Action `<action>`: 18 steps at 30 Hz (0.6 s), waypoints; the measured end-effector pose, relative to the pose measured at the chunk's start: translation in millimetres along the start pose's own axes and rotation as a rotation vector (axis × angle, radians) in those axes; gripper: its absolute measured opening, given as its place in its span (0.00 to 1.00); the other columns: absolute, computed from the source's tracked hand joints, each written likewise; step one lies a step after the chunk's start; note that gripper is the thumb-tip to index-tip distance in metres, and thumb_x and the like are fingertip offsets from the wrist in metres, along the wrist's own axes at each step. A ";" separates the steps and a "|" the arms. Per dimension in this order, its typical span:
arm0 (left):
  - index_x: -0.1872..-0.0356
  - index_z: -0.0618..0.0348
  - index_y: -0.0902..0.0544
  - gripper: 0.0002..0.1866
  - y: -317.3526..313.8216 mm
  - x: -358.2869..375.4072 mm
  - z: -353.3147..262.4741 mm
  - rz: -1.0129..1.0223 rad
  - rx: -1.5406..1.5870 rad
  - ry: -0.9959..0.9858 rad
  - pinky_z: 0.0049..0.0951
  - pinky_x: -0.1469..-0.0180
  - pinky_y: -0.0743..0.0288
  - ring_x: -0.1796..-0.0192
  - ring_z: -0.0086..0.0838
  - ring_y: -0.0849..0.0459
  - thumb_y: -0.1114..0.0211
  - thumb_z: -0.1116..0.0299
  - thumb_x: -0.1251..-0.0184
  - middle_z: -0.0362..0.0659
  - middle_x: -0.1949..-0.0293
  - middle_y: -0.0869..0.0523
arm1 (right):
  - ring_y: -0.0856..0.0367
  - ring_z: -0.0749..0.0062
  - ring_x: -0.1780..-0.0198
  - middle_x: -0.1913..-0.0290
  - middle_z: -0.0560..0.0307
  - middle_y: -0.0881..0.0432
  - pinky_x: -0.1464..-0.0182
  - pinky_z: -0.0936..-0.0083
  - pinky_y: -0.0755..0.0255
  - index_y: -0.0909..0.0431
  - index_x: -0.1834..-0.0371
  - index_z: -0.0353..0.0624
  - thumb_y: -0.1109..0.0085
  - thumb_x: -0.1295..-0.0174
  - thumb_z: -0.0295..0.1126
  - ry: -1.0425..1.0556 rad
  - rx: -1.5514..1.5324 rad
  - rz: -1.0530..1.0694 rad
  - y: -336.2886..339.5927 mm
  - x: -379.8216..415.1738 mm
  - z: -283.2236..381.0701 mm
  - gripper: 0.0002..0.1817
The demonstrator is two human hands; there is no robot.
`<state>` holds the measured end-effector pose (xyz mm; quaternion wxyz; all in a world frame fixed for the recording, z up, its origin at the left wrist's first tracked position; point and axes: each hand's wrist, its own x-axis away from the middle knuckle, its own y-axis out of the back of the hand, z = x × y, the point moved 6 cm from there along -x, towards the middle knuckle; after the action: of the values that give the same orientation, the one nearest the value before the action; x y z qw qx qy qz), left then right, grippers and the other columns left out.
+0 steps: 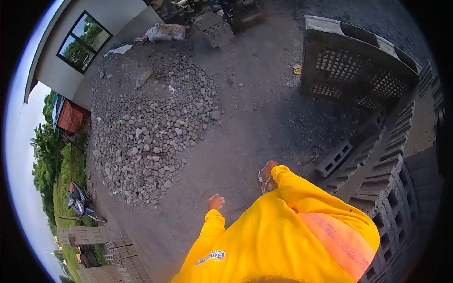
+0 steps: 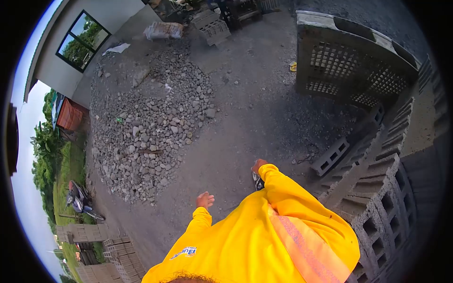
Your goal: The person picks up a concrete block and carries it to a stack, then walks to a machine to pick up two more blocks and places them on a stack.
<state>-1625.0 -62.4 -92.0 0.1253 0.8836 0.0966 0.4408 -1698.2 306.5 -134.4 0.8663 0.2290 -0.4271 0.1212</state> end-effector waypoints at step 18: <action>0.54 0.59 0.21 0.17 -145.2 -387.8 -396.3 0.203 -0.691 0.066 0.32 0.76 0.28 0.73 0.30 0.17 0.47 0.58 0.34 0.45 0.65 0.13 | 0.18 0.62 0.54 0.56 0.57 0.17 0.56 0.66 0.24 0.22 0.51 0.47 0.41 0.42 0.44 -0.437 -0.377 -0.246 409.0 -257.0 85.4 0.19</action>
<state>-2181.9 20.4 -199.2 0.3689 0.7795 -0.1420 0.4859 -2078.2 614.1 -173.6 0.7895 0.1352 -0.5870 -0.1180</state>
